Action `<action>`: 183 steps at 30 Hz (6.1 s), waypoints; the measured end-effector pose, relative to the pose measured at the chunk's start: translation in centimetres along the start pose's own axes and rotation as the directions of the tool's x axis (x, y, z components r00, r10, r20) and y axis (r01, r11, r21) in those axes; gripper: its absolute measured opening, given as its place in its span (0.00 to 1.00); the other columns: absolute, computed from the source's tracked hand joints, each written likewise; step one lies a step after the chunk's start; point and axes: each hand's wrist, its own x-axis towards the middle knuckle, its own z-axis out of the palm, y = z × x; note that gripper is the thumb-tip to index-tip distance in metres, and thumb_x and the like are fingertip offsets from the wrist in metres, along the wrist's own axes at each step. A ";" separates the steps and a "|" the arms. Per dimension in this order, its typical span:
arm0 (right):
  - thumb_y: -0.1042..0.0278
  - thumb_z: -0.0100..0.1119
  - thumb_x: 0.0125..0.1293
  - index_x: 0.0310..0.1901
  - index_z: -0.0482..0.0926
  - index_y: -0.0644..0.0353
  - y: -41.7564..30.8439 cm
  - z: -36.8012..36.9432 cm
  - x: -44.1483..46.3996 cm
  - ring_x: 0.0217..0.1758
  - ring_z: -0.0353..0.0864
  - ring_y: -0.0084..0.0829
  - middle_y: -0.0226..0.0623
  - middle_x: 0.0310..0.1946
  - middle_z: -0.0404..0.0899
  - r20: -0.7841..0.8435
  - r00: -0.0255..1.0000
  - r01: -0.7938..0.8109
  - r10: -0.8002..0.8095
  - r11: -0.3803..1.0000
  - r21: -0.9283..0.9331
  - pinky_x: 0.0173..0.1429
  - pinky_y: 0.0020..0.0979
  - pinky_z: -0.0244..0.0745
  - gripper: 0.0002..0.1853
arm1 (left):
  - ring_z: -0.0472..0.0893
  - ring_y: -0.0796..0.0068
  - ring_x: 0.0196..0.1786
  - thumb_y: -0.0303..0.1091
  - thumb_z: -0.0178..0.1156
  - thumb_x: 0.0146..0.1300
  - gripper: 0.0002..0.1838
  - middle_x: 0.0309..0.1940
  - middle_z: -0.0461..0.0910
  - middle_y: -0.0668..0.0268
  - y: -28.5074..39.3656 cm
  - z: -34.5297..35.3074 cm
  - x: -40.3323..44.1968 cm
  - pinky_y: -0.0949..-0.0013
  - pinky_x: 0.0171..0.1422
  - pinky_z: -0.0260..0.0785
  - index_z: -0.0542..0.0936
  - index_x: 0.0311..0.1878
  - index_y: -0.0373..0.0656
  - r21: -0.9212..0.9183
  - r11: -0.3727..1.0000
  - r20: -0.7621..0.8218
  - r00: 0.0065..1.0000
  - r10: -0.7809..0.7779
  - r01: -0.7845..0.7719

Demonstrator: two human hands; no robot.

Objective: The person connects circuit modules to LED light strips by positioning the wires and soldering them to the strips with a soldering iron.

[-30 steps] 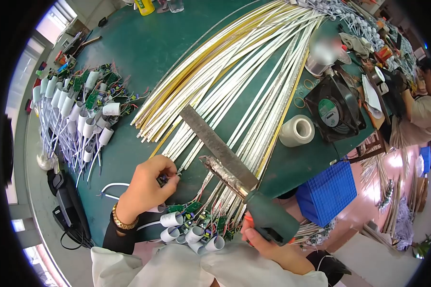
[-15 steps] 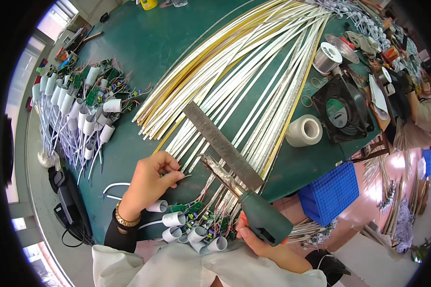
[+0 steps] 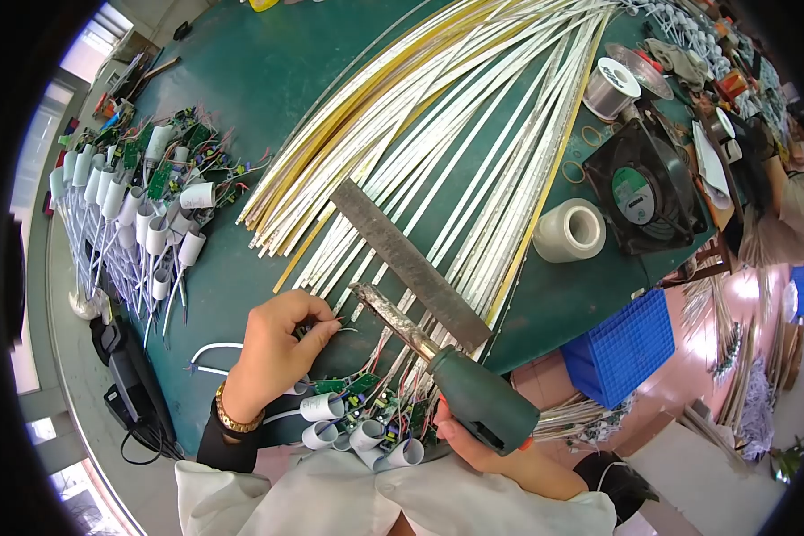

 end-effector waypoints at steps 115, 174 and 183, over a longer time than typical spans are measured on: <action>0.62 0.58 0.70 0.53 0.69 0.56 1.4 1.8 -2.1 0.33 0.79 0.30 0.34 0.27 0.73 -0.256 0.960 0.168 -0.111 0.962 0.214 0.42 0.34 0.76 0.15 | 0.77 0.69 0.37 0.20 0.66 0.53 0.04 0.36 0.75 0.62 0.6 0.5 -0.4 0.69 0.39 0.70 0.80 0.31 0.37 -0.066 0.992 0.082 0.990 0.115 -0.110; 0.63 0.70 0.44 0.41 0.84 0.58 1.6 -1.2 -0.4 0.27 0.82 0.36 0.38 0.36 0.82 0.182 0.905 0.415 -0.384 0.705 -0.575 0.28 0.33 0.77 0.19 | 0.74 0.54 0.32 0.20 0.62 0.44 0.07 0.30 0.70 0.57 1.7 1.1 2.6 0.60 0.36 0.68 0.72 0.21 0.34 0.233 0.972 0.105 0.993 -0.047 0.021; 0.65 0.71 0.46 0.42 0.83 0.62 2.8 -1.3 -0.7 0.28 0.82 0.38 0.40 0.35 0.81 0.166 0.912 0.405 -0.374 0.759 -0.510 0.29 0.32 0.78 0.19 | 0.75 0.54 0.33 0.21 0.62 0.43 0.05 0.30 0.71 0.56 1.7 1.2 3.0 0.59 0.37 0.69 0.74 0.20 0.35 0.297 0.955 0.123 0.991 -0.047 0.009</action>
